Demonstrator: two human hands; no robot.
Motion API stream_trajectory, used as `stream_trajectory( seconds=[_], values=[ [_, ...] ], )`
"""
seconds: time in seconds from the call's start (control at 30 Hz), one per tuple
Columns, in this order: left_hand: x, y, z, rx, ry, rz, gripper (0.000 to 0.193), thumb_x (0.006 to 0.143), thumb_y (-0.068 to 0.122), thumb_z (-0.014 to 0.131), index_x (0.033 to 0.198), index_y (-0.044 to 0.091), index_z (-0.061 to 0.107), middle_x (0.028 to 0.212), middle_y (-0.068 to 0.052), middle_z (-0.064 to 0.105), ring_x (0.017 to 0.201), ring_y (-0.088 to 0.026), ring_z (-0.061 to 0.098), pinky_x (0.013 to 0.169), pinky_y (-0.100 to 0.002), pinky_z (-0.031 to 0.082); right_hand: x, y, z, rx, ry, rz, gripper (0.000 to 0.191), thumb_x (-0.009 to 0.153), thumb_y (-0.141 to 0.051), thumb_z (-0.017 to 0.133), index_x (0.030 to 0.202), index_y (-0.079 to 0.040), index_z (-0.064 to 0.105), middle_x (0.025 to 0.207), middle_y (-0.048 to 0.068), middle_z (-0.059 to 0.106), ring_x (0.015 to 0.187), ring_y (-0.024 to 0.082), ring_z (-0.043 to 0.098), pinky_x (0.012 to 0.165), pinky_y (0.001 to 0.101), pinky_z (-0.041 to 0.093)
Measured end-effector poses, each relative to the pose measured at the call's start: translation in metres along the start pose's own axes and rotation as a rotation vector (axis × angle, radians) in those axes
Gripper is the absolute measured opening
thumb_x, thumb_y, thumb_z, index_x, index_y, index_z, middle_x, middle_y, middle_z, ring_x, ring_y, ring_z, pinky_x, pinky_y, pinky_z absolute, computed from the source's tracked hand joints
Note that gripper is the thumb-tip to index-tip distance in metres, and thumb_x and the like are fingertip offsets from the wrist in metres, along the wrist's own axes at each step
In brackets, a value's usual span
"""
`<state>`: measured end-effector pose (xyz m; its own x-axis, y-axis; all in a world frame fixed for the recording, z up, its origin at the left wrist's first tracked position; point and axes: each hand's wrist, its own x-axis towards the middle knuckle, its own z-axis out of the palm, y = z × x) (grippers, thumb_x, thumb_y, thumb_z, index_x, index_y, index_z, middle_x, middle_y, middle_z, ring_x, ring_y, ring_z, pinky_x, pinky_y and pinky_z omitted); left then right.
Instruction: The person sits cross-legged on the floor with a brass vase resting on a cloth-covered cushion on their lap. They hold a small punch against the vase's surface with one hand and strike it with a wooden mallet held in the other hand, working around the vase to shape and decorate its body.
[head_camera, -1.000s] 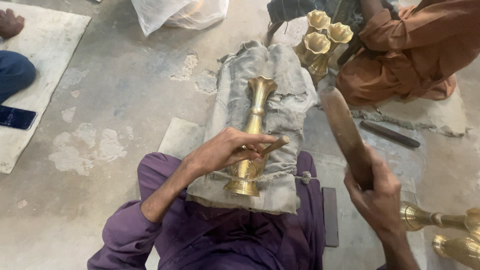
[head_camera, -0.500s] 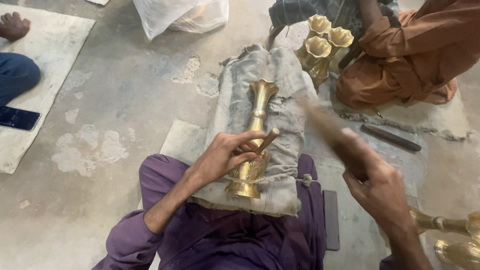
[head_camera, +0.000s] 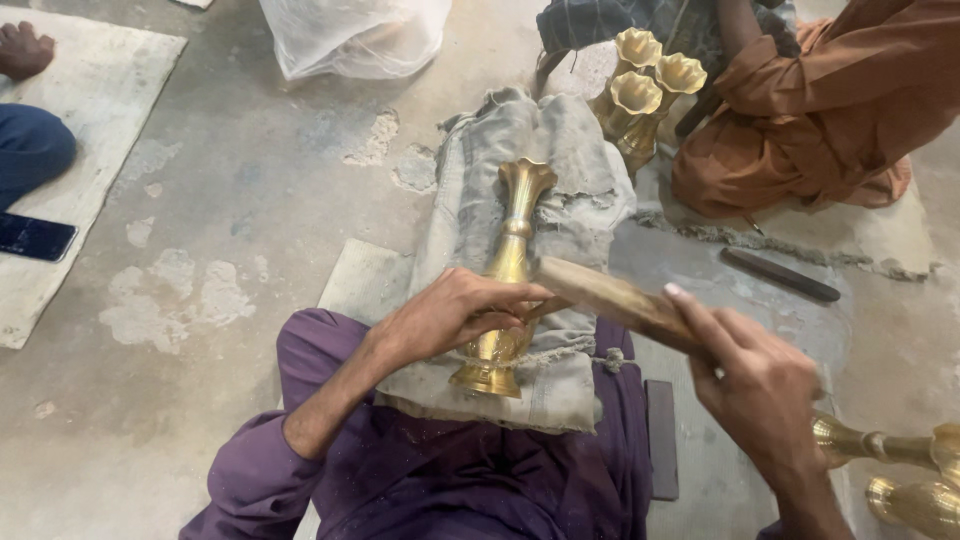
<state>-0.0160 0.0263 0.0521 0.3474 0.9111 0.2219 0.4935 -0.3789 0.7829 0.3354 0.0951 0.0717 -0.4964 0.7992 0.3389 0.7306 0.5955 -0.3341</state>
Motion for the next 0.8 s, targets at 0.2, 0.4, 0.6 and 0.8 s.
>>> stream_trajectory(
  seconds=[0.2, 0.4, 0.6, 0.8],
  values=[
    [-0.008, -0.007, 0.008, -0.055, 0.138, 0.003, 0.052, 0.094, 0.015, 0.07, 0.143, 0.019, 0.056, 0.107, -0.008, 0.081, 0.094, -0.019, 0.081, 0.081, -0.037, 0.067, 0.01, -0.006, -0.006, 0.044, 0.011, -0.026, 0.078, 0.083, -0.01, 0.076, 0.155, -0.026, 0.05, 0.099, 0.009, 0.072, 0.081, 0.022, 0.072, 0.071, 0.0396, 0.06],
    [-0.014, -0.006, 0.013, -0.106, 0.186, -0.082, 0.052, 0.094, 0.018, 0.071, 0.143, 0.019, 0.056, 0.106, -0.009, 0.081, 0.094, -0.02, 0.081, 0.081, -0.036, 0.068, 0.019, -0.019, -0.015, -0.018, 0.04, -0.135, 0.075, 0.083, -0.013, 0.073, 0.153, -0.029, 0.049, 0.103, 0.007, 0.069, 0.078, 0.021, 0.069, 0.068, 0.0365, 0.059],
    [-0.008, 0.0, 0.008, -0.058, 0.109, -0.017, 0.052, 0.091, 0.015, 0.07, 0.142, 0.019, 0.059, 0.108, -0.006, 0.08, 0.095, -0.02, 0.08, 0.081, -0.038, 0.066, 0.005, -0.014, -0.009, -0.004, 0.125, -0.123, 0.073, 0.087, -0.012, 0.075, 0.154, -0.027, 0.05, 0.104, 0.002, 0.072, 0.078, 0.019, 0.07, 0.07, 0.0345, 0.058],
    [-0.003, 0.005, -0.002, 0.037, -0.024, 0.01, 0.041, 0.093, 0.017, 0.072, 0.133, 0.02, 0.066, 0.105, -0.005, 0.081, 0.089, -0.018, 0.081, 0.079, -0.04, 0.064, -0.007, 0.0, 0.004, -0.181, 0.073, -0.142, 0.066, 0.084, -0.005, 0.079, 0.143, -0.028, 0.057, 0.106, 0.006, 0.075, 0.083, 0.022, 0.074, 0.071, 0.036, 0.06]
  ],
)
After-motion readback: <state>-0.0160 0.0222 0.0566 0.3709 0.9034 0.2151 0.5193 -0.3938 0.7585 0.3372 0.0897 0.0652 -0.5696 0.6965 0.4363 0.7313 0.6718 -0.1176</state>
